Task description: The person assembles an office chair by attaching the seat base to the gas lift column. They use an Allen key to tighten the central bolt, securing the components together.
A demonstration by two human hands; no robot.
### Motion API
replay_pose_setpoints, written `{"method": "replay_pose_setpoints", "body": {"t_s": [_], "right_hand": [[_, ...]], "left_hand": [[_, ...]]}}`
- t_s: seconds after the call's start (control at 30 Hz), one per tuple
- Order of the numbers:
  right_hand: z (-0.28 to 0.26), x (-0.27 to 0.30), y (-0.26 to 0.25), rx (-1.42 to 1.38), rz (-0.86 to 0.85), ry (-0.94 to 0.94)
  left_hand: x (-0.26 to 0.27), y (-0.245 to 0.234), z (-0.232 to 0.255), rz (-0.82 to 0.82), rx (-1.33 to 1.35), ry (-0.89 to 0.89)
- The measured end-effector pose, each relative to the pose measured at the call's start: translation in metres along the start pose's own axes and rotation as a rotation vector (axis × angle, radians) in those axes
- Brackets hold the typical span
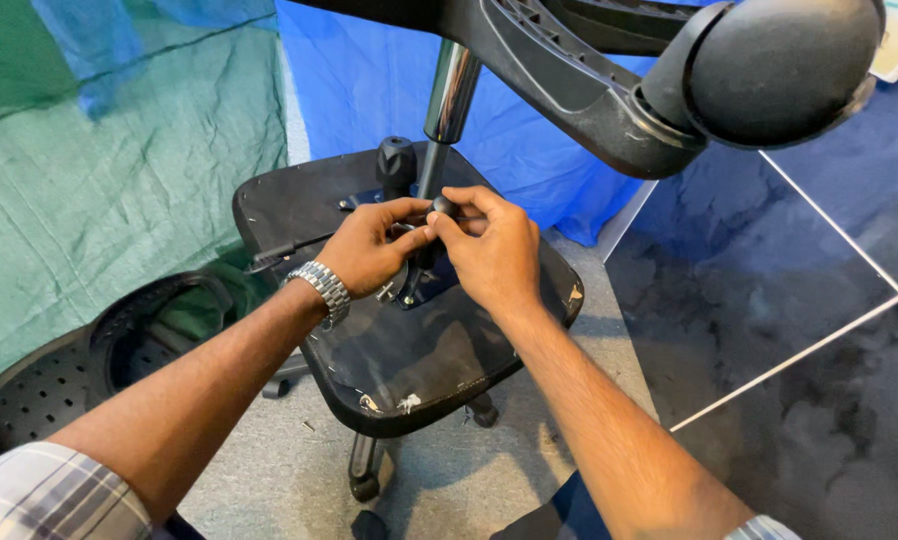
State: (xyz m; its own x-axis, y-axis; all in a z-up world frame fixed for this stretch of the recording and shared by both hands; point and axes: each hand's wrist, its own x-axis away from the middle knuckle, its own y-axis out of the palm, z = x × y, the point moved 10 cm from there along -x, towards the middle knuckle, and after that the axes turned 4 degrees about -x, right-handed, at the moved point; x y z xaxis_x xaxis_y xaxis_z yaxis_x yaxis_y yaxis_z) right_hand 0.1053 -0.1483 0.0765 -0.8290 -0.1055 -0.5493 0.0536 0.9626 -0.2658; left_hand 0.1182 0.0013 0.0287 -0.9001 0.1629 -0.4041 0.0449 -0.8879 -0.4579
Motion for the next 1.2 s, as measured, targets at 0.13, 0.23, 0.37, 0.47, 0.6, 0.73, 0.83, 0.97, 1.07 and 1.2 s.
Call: {"method": "replay_pose_setpoints", "body": {"t_s": [0.13,0.23,0.37,0.47,0.6,0.73,0.83,0.97,1.07,1.2], "right_hand": [[0.0,-0.003,0.0,0.015,-0.013,-0.006],[-0.003,-0.001,0.003,0.015,-0.023,-0.011],[-0.009,0.003,0.004,0.023,-0.03,-0.004],[-0.012,0.005,0.006,0.012,-0.045,0.019],[-0.013,0.007,0.005,0.044,-0.054,0.042],[-0.017,0.009,0.005,0.053,-0.041,0.011],[-0.018,0.007,0.004,0.045,-0.051,-0.008],[-0.017,0.01,0.007,0.052,-0.066,-0.006],[-0.018,0.01,0.006,0.037,-0.04,-0.014],[-0.016,0.011,0.008,0.051,-0.054,-0.001]], "left_hand": [[0.0,0.006,-0.009,-0.033,0.112,-0.062],[0.001,0.003,-0.009,-0.054,0.134,-0.041],[0.006,0.001,-0.007,-0.066,0.145,-0.027],[0.01,-0.001,-0.004,-0.056,0.152,-0.028],[0.012,-0.005,0.001,-0.065,0.095,-0.034],[0.013,-0.005,0.006,-0.074,0.106,-0.005],[0.012,-0.006,0.008,-0.06,0.11,0.018],[0.017,-0.007,0.005,-0.04,0.138,0.032],[0.015,-0.006,0.005,-0.035,0.146,0.034],[0.015,-0.004,0.0,-0.035,0.193,0.013]]}}
